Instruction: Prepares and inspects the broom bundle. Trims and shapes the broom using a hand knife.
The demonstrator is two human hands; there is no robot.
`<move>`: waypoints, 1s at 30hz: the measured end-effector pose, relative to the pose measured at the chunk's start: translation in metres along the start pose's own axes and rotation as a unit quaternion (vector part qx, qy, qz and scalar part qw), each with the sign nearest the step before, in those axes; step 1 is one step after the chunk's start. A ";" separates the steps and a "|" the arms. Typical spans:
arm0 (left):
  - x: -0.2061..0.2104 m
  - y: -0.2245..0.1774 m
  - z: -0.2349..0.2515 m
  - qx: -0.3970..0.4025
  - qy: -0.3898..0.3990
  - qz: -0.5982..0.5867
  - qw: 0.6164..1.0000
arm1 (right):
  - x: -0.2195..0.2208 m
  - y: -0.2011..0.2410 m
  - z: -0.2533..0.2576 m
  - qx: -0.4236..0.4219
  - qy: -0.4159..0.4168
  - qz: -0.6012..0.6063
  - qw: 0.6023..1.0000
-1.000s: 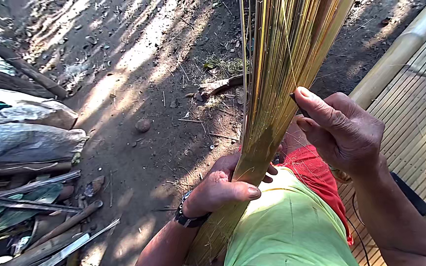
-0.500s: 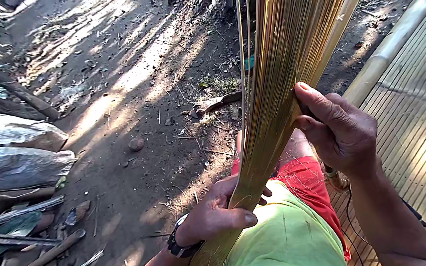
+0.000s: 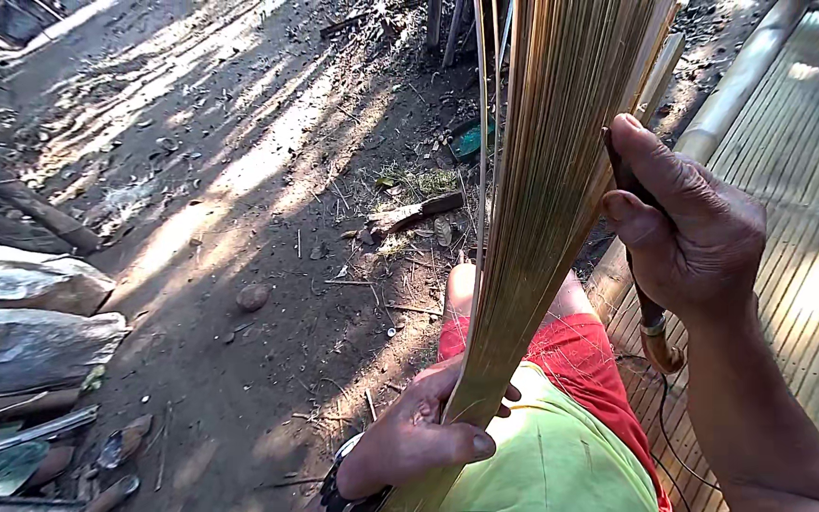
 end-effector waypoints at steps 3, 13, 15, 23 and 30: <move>-0.005 0.003 0.001 -0.010 -0.013 -0.003 1.000 | -0.006 0.003 -0.004 -0.006 -0.022 0.027 0.999; 0.000 0.003 -0.004 -0.012 -0.015 0.016 1.000 | -0.017 -0.014 0.007 0.032 -0.035 0.023 0.999; -0.003 0.004 -0.005 -0.017 -0.023 0.004 1.000 | -0.022 -0.015 0.008 0.037 -0.038 0.034 0.998; -0.034 -0.008 0.004 0.003 -0.087 -0.015 0.996 | 0.046 0.024 -0.064 0.052 0.128 0.295 0.946; -0.058 -0.015 -0.005 -0.034 -0.210 0.026 0.977 | 0.080 0.030 -0.114 0.107 0.148 0.439 0.880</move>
Point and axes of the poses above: each hand's wrist, its own z-axis towards the middle knuckle, its own x-axis out of the palm, y = z × x, the point moved 10 cm from there along z, towards the middle knuckle, and after that the axes turned 8 degrees about z, right-handed, at the moved point
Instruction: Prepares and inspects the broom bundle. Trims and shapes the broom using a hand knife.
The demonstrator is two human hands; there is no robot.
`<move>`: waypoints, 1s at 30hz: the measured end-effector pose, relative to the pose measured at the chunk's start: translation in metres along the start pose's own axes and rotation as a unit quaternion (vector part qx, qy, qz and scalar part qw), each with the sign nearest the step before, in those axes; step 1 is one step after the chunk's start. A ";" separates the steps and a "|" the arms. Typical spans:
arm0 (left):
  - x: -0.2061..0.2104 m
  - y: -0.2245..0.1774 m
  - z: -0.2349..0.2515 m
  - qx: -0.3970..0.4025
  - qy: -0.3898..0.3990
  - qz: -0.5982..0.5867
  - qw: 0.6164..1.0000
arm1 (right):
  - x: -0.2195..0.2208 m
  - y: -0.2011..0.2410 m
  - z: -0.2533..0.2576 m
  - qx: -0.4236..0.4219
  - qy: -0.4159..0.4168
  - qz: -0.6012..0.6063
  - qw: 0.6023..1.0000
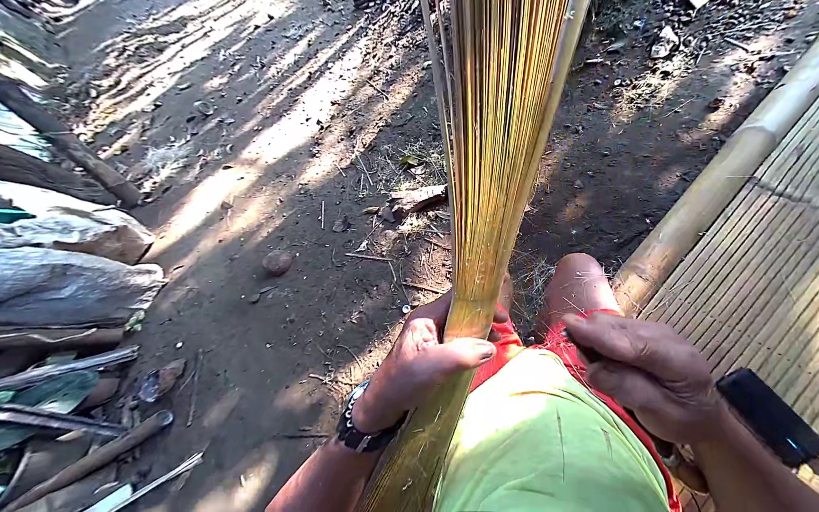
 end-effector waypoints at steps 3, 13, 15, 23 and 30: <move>-0.005 0.005 -0.002 -0.022 -0.021 0.027 0.999 | -0.014 -0.003 0.005 0.015 -0.045 0.020 0.999; 0.007 -0.007 -0.006 0.026 0.021 0.058 0.998 | -0.011 -0.013 0.045 0.019 -0.105 -0.165 0.980; 0.011 -0.005 -0.005 0.032 0.064 -0.026 0.997 | -0.010 -0.003 0.052 -0.014 -0.095 -0.218 0.971; 0.022 0.001 -0.004 -0.008 0.192 -0.185 0.964 | -0.015 0.016 0.072 -0.042 -0.061 -0.352 0.933; 0.021 0.002 -0.002 -0.017 0.195 -0.188 0.962 | -0.016 0.017 0.073 -0.046 -0.051 -0.368 0.927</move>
Point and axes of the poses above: each hand's wrist, its own z-axis towards the middle knuckle, its own x-axis out of the palm, y = z × x, the point moved 10 cm from there along z, towards the middle knuckle, and after that the axes turned 8 degrees about z, right-handed, at the moved point
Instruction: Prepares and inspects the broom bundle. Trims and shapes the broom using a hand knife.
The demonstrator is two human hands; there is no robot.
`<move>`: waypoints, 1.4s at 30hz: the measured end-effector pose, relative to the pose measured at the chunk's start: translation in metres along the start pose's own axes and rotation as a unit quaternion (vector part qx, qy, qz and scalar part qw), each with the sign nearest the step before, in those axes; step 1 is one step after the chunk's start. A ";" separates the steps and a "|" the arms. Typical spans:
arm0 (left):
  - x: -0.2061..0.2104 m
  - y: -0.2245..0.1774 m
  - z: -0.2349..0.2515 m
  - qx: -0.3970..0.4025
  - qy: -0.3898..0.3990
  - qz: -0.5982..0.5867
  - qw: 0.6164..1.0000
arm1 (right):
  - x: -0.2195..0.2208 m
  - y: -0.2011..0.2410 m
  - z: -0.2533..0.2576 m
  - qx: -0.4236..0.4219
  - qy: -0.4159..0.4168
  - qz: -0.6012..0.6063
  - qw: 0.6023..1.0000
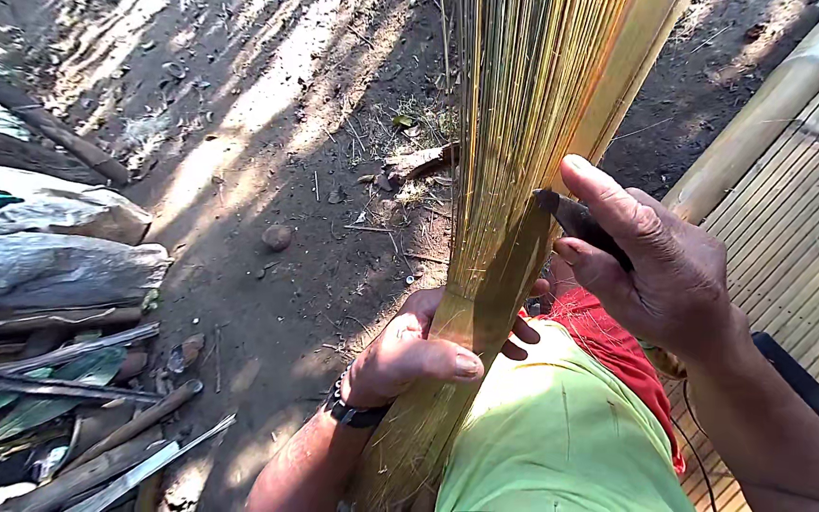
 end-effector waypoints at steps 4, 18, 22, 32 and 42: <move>0.001 0.003 0.001 -0.007 -0.009 0.004 1.000 | 0.000 0.001 0.002 -0.006 0.007 -0.018 1.000; -0.025 -0.010 -0.001 0.031 -0.090 0.044 0.994 | 0.030 0.003 -0.057 0.020 0.133 0.138 0.981; -0.044 -0.006 0.002 0.004 -0.098 0.032 0.995 | 0.063 0.028 -0.110 0.039 0.217 0.274 0.936; -0.016 -0.012 0.008 0.007 -0.064 0.035 0.997 | -0.004 -0.009 -0.058 0.075 0.019 0.078 0.994; 0.013 -0.010 0.004 0.032 -0.051 0.083 0.995 | -0.020 -0.006 -0.017 0.033 -0.029 0.052 0.998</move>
Point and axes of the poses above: each hand's wrist, its own z-axis towards the middle knuckle, its own x-axis out of the palm, y = z × x, the point moved 10 cm from there along z, towards the middle knuckle, and after that the axes turned 8 degrees about z, right-handed, at the moved point
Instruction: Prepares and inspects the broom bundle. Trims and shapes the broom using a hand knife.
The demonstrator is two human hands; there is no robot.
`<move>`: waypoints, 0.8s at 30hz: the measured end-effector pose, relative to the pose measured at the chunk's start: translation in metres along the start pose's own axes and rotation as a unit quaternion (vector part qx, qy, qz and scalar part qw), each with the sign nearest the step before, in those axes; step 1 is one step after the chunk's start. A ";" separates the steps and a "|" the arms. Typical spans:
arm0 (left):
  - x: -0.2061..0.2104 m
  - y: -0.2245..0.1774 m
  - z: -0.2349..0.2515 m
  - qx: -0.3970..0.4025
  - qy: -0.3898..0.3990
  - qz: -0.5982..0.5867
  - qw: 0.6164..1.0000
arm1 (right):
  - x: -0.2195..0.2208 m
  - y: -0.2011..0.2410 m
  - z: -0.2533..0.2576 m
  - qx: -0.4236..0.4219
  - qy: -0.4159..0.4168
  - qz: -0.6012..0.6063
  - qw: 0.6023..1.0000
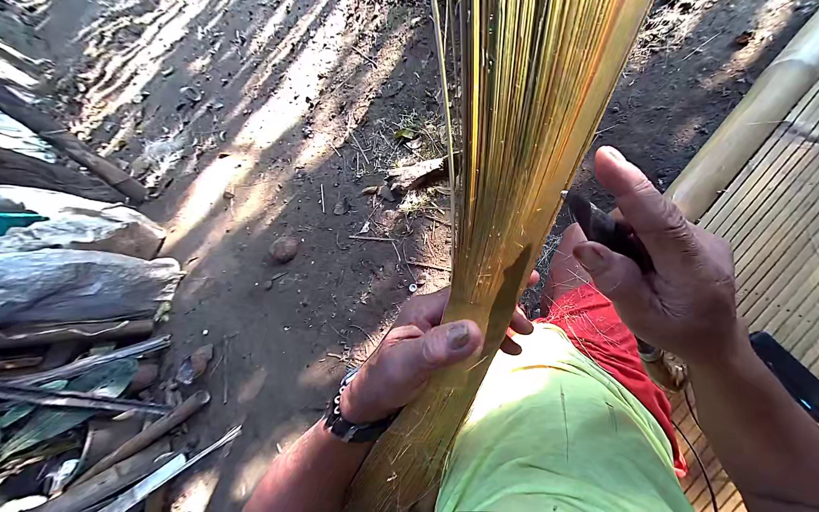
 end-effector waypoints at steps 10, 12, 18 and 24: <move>0.003 0.011 0.001 -0.019 0.026 -0.036 0.999 | 0.005 -0.001 0.005 -0.007 0.002 -0.017 1.000; 0.004 0.012 0.001 -0.023 0.027 -0.039 0.999 | 0.006 0.002 0.008 -0.009 0.007 -0.017 1.000; 0.002 0.013 0.000 -0.022 0.014 -0.011 1.000 | 0.006 0.004 0.014 -0.010 0.016 -0.039 0.999; -0.002 0.014 -0.002 -0.024 -0.006 0.015 1.000 | 0.009 -0.003 0.012 0.004 0.022 -0.036 0.999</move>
Point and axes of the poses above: each hand's wrist, its own z-axis towards the middle knuckle, its own x-axis out of the palm, y = z × x, the point moved 10 cm from there along z, towards the middle knuckle, and after that the axes turned 8 degrees about z, right-handed, at the moved point
